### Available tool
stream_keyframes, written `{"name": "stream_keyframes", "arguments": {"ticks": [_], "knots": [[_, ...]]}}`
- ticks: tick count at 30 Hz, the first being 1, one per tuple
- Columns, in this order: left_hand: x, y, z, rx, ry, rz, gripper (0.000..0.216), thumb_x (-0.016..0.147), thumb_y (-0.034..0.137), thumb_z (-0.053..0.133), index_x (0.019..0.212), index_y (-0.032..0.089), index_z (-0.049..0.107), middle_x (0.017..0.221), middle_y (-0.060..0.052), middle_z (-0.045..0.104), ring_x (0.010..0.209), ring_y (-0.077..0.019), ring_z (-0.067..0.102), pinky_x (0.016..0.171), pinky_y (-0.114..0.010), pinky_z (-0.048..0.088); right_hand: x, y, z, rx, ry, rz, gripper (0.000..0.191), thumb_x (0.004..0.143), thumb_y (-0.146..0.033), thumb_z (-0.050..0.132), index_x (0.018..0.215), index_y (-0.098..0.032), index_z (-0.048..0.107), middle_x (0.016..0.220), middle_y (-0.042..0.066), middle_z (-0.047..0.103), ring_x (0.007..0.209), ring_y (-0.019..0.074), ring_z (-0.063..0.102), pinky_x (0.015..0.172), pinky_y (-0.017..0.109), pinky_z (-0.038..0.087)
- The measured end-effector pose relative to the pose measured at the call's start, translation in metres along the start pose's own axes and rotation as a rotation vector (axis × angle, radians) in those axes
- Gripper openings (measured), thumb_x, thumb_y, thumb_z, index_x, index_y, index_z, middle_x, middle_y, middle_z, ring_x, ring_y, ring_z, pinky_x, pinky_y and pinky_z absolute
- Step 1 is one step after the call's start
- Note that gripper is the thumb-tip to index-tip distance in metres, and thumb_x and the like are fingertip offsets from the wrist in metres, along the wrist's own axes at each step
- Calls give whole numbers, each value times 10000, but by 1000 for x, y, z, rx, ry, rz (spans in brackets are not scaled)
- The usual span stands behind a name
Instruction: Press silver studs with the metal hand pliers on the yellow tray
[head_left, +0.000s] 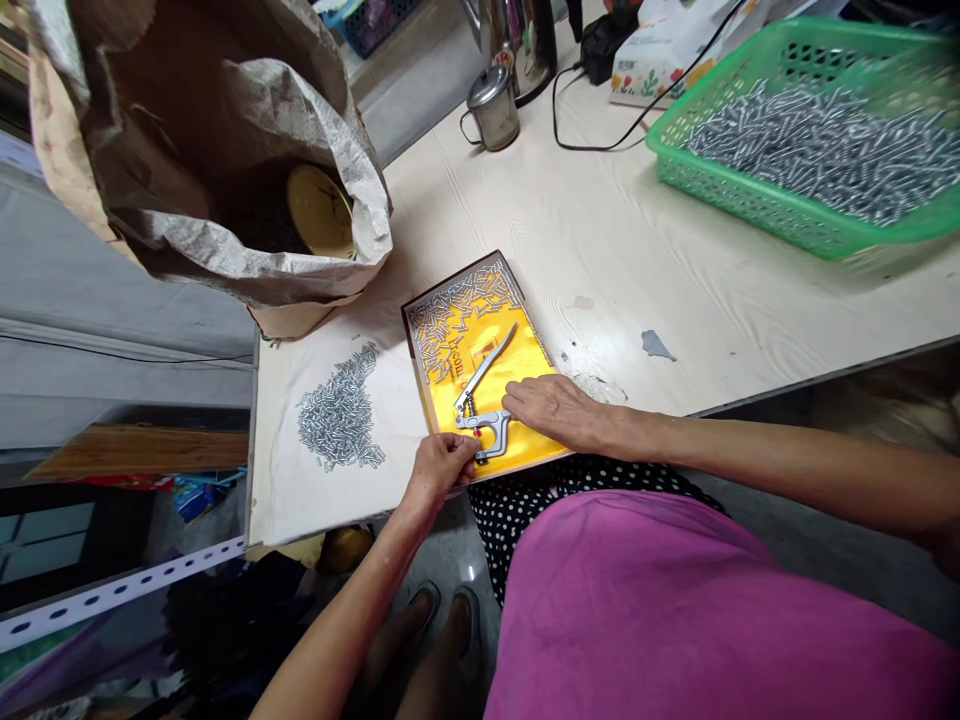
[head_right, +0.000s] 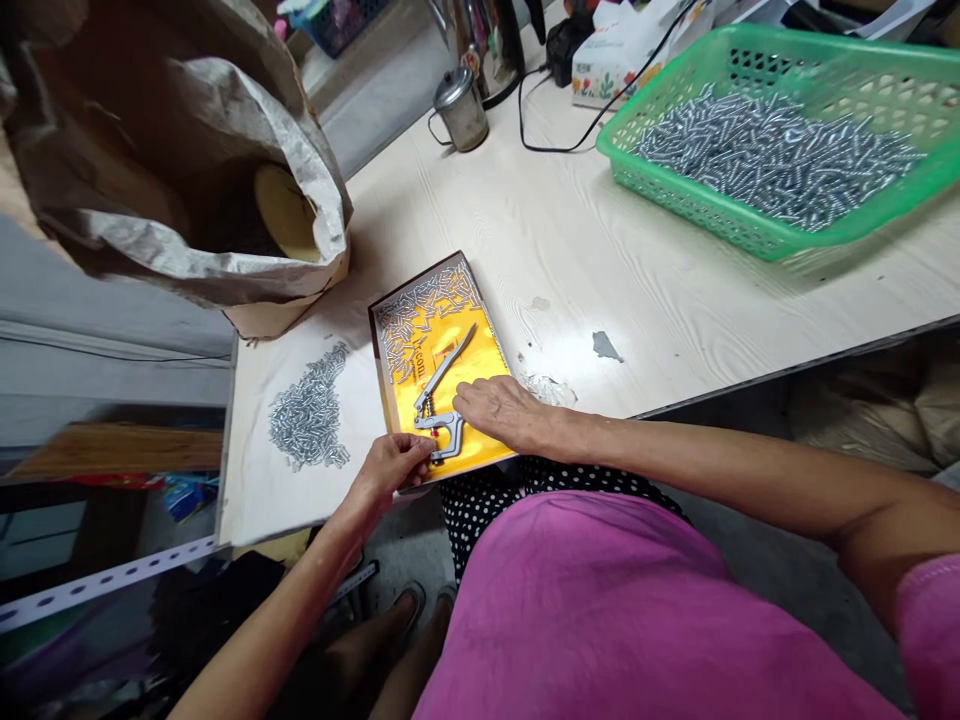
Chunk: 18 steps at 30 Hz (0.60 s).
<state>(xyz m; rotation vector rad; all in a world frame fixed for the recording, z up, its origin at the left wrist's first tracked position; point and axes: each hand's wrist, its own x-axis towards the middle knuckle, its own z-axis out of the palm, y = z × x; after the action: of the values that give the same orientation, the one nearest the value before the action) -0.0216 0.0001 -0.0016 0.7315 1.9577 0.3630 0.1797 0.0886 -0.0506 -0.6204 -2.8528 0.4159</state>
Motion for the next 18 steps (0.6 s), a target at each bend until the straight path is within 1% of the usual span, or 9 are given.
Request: {"name": "stream_keyframes", "arguments": {"ticks": [4,6,7,8,10,11,13,15,18], "knots": [[1,-1,0,10,-7,-7,342,745,401,805,619,146,615,485,16,569,379,-73,478,401,-175,352,0,0,2,-19,14,7,147,969,-78,470,967,-169,586,935,69,647,812,197,552,639,315,357],[2,-2,0,9,-10,-5,337,744,400,807,624,144,623,486,17,569,382,-73,479,406,-176,357,2,2,-1,-53,52,8,78,967,-185,560,1031,-160,598,1070,104,654,927,231,574,728,338,423],[2,-3,0,6,-12,-1,333,745,395,807,624,145,624,487,17,569,385,-73,479,410,-177,361,3,5,-3,-79,79,10,188,948,-261,625,1097,-150,596,1183,136,637,1032,263,569,805,372,447],[2,-4,0,3,-14,4,325,749,387,803,624,146,625,488,18,570,389,-73,478,416,-178,365,4,8,-6,-107,107,12,356,912,-343,690,1181,-137,579,1303,172,592,1152,305,535,891,421,449],[2,-5,0,8,-12,15,301,765,361,783,624,145,628,488,17,571,396,-73,475,424,-178,367,8,16,-10,-145,140,3,692,826,-490,774,1340,-111,506,1464,229,476,1346,379,400,1029,518,394],[2,-5,1,15,-8,18,292,772,350,773,622,145,630,486,17,570,398,-72,471,425,-177,362,10,20,-11,-151,138,-6,799,799,-542,786,1388,-102,473,1491,243,448,1395,399,340,1067,552,362],[1,-6,1,30,-1,27,288,779,343,759,615,145,630,485,16,569,399,-72,465,423,-177,350,15,28,-12,-143,108,-21,887,779,-606,777,1421,-88,451,1470,247,469,1414,419,310,1093,587,332],[1,-7,1,40,-1,44,300,775,350,758,600,147,624,486,13,570,406,-76,468,427,-181,351,20,34,-12,-122,76,-18,910,769,-629,769,1423,-80,453,1420,234,512,1358,417,376,1083,592,342],[1,-7,1,55,-1,59,293,776,347,745,596,149,626,487,8,573,414,-86,478,438,-191,365,24,36,-12,-97,56,-8,881,775,-635,752,1399,-80,470,1359,205,548,1215,377,473,1054,576,364]]}}
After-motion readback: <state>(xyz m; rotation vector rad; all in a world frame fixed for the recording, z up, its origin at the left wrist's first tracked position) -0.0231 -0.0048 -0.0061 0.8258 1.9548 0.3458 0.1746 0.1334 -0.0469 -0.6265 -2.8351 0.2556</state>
